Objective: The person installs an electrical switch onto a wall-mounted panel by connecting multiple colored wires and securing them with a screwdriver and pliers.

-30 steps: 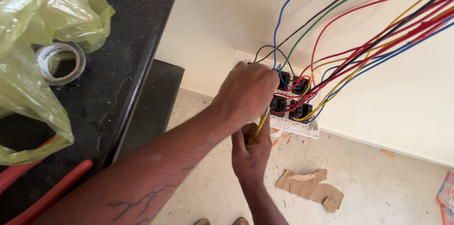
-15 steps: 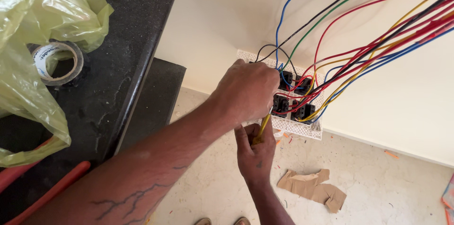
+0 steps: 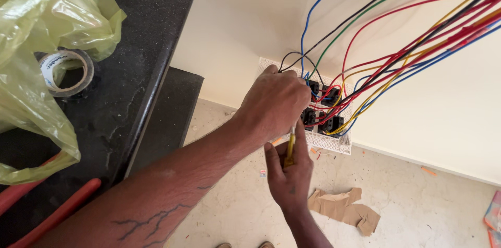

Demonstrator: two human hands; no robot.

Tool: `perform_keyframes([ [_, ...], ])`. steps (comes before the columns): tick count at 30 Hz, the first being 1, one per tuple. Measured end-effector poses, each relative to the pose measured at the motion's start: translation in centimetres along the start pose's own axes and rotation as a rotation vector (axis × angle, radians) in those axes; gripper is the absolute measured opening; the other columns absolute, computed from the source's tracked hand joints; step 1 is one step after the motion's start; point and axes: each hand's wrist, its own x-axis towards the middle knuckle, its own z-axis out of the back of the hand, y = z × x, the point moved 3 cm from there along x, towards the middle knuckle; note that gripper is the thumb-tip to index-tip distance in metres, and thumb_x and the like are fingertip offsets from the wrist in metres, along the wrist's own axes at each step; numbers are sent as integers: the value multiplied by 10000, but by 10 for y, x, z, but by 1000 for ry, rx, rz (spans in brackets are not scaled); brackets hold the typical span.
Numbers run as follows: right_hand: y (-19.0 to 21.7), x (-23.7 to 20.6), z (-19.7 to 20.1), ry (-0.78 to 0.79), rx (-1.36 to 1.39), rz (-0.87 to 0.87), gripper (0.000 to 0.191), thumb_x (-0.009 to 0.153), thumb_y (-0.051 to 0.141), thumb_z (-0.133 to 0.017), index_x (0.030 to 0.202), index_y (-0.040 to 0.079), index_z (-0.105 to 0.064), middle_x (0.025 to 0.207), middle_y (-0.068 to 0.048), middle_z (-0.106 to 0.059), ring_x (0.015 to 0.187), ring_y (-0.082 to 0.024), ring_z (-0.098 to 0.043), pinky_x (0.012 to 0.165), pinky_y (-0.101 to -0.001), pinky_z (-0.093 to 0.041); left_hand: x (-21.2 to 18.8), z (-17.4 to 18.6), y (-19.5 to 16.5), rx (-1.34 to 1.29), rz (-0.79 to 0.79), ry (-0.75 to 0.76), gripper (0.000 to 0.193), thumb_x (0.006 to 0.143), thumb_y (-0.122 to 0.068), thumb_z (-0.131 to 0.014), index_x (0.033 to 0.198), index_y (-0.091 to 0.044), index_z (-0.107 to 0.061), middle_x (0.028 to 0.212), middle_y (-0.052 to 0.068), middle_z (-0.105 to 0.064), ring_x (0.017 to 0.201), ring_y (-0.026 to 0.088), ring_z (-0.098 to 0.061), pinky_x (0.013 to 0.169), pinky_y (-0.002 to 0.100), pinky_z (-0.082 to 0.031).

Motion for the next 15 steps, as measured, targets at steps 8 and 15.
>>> perform_keyframes([
  [8,9,0,-10,9,26,-19,856,882,51,-667,1596,-24,-201,624,-46,-635,529,-90,-589,515,-267,-490,0,7,0,111,-114,26,108,772,-75,-774,677,-101,-728,718,67,-693,797,196,-674,823,426,-489],
  [15,13,-9,-19,-12,16,-59,867,880,67,-685,1592,-26,-198,616,-66,-639,519,-101,-592,500,-276,-486,-1,5,3,-28,-100,-111,167,781,-28,-731,630,-91,-696,682,78,-677,773,222,-669,801,453,-475],
])
